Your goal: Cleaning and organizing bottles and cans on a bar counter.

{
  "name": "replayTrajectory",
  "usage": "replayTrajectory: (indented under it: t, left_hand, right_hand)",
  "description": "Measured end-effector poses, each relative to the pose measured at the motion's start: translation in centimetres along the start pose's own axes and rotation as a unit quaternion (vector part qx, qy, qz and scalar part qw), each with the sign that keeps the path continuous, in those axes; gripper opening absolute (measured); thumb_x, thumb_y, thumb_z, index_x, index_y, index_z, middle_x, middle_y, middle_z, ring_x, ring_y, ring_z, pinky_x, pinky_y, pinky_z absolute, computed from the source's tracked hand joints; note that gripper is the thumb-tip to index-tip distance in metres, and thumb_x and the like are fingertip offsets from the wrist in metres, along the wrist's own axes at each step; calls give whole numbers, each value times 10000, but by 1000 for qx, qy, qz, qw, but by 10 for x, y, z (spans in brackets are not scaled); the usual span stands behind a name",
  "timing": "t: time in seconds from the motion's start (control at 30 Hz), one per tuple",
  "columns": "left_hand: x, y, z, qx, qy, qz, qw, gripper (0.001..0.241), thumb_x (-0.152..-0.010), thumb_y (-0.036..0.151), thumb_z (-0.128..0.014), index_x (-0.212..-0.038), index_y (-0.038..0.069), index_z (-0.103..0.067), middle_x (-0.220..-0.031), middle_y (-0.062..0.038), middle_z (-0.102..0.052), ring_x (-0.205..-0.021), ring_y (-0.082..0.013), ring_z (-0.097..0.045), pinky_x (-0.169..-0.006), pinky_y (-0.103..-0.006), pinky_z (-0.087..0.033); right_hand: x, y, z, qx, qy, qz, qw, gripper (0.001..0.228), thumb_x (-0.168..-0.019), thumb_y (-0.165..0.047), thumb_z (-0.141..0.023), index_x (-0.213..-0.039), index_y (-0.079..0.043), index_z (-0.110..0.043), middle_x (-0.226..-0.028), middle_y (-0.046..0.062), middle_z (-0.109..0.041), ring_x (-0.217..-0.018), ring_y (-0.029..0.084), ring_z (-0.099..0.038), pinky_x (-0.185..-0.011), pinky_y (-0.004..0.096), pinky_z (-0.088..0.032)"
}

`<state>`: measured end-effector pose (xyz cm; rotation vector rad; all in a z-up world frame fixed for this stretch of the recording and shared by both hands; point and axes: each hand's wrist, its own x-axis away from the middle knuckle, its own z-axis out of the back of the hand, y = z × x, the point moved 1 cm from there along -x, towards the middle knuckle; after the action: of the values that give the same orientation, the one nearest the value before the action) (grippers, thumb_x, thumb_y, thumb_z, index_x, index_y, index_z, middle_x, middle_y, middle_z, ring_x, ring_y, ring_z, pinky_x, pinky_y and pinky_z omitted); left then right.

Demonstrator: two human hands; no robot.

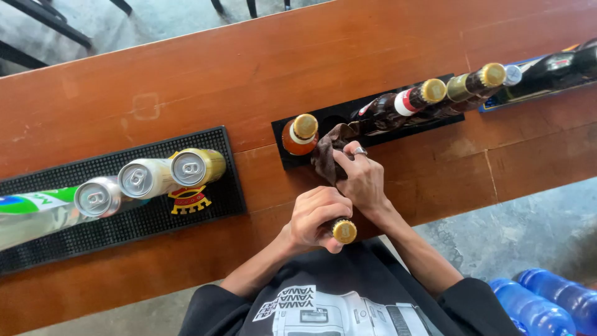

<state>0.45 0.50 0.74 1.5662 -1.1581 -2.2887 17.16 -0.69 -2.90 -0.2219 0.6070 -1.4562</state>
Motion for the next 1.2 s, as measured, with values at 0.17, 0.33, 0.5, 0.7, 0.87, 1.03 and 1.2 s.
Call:
replayTrajectory:
  t: [0.17, 0.33, 0.5, 0.7, 0.87, 1.03, 1.2]
  left_hand:
    - [1, -3, 0, 8, 12, -21, 1000, 536, -1055, 548, -570, -1117, 16, -590, -954, -117, -675, -772, -281, -669, -712, -387, -560]
    - [-1, -5, -2, 7, 14, -27, 999, 515, -1057, 524, -583, -1106, 11, -589, -942, -123, -675, -770, -297, -674, -715, -399, -566]
    - [-1, -3, -2, 6, 10, -24, 1000, 520, -1053, 537, -578, -1098, 19, -584, -946, -123, -675, -778, -298, -675, -728, -400, -571]
    - [-3, 0, -2, 3, 21, -24, 999, 512, -1060, 524, -579, -1098, 14, -579, -937, -123, -678, -761, -288, -677, -707, -390, -562]
    - [-3, -2, -3, 4, 28, -38, 999, 503, -1054, 506, -591, -1098, 5, -578, -927, -127, -678, -751, -286, -673, -696, -389, -566]
    - [-3, 0, -2, 4, 26, -23, 999, 476, -1061, 483, -605, -1106, 9, -581, -938, -116, -683, -794, -291, -686, -733, -395, -577]
    - [0, 0, -4, -4, 22, -29, 999, 454, -1057, 454, -607, -1107, 4, -584, -933, -117, -684, -798, -289, -691, -737, -396, -577]
  right_hand:
    - [5, -7, 20, -6, 96, -51, 994, 397, -806, -169, -800, -1174, -113, -662, -1000, 125, -649, -816, 364, -683, -661, 436, -553]
    - [1, -12, 22, -7, 98, -95, 991, 382, -855, -142, -802, -1206, -127, -655, -1028, 103, -663, -892, 350, -695, -731, 431, -570]
    - [-38, -34, 31, -29, 106, -62, 992, 540, -750, -51, -766, -1272, -109, -637, -1114, 157, -618, -955, 358, -677, -737, 424, -572]
    - [-70, -12, -7, 52, 121, 16, 991, 538, -817, 41, -654, -1338, -77, -585, -1435, 107, -576, -1059, 338, -714, -831, 399, -598]
    - [-75, -16, -15, 275, -13, -45, 960, 622, -844, -32, -640, -1442, 54, -494, -1516, 186, -501, -795, 251, -733, -594, 315, -604]
    - [-54, -25, -11, 336, -73, -64, 937, 630, -860, -62, -613, -1455, 66, -451, -1531, 250, -468, -729, 214, -743, -537, 292, -598]
    - [-31, -22, -7, 278, -99, -82, 952, 606, -862, -63, -595, -1439, 53, -452, -1507, 260, -480, -769, 252, -746, -572, 331, -606]
